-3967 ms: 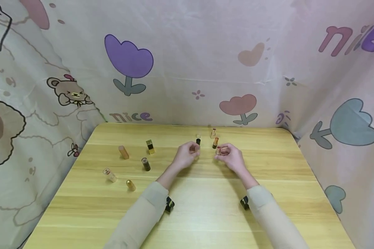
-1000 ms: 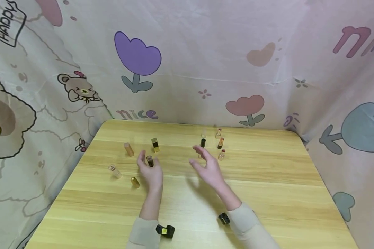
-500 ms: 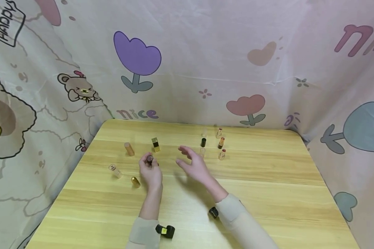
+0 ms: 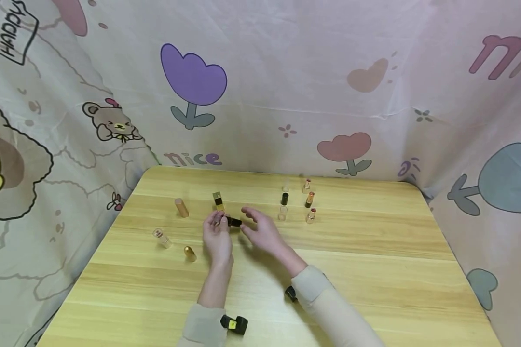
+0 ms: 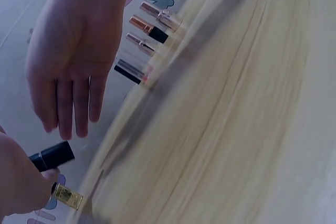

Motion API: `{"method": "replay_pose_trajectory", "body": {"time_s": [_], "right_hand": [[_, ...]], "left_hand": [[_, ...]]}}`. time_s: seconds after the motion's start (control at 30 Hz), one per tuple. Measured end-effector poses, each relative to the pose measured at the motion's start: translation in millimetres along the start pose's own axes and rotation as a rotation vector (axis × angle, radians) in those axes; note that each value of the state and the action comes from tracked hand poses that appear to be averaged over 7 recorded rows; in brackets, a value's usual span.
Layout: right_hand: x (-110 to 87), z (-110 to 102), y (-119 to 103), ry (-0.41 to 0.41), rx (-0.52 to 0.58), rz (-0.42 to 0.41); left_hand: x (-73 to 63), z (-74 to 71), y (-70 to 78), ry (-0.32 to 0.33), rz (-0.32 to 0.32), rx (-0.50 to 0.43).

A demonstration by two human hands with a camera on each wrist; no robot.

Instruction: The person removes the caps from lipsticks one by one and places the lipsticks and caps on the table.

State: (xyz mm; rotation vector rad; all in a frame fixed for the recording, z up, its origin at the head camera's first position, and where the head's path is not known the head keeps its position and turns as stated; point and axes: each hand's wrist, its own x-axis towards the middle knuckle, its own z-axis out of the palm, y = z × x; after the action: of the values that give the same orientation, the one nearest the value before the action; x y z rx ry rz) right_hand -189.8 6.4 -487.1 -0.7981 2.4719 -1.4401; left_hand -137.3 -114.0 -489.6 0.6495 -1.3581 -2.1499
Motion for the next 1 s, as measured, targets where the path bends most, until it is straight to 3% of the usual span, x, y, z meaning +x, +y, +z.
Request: {"method": "replay_pose_trajectory", "body": {"time_s": [0.13, 0.43, 1.0], "right_hand": [[-0.5, -0.2, 0.2, 0.001, -0.062, -0.019], [-3.7, -1.7, -0.9, 0.044, -0.168, -0.067], [-5.0, -12.9, -0.3, 0.056, -0.172, -0.076]], "left_hand": [[-3.3, 5.8, -2.2, -0.019, 0.005, -0.035], [-8.5, 11.4, -3.7, -0.04, -0.009, 0.038], [-6.3, 14.6, -0.2, -0.094, -0.016, 0.06]]}}
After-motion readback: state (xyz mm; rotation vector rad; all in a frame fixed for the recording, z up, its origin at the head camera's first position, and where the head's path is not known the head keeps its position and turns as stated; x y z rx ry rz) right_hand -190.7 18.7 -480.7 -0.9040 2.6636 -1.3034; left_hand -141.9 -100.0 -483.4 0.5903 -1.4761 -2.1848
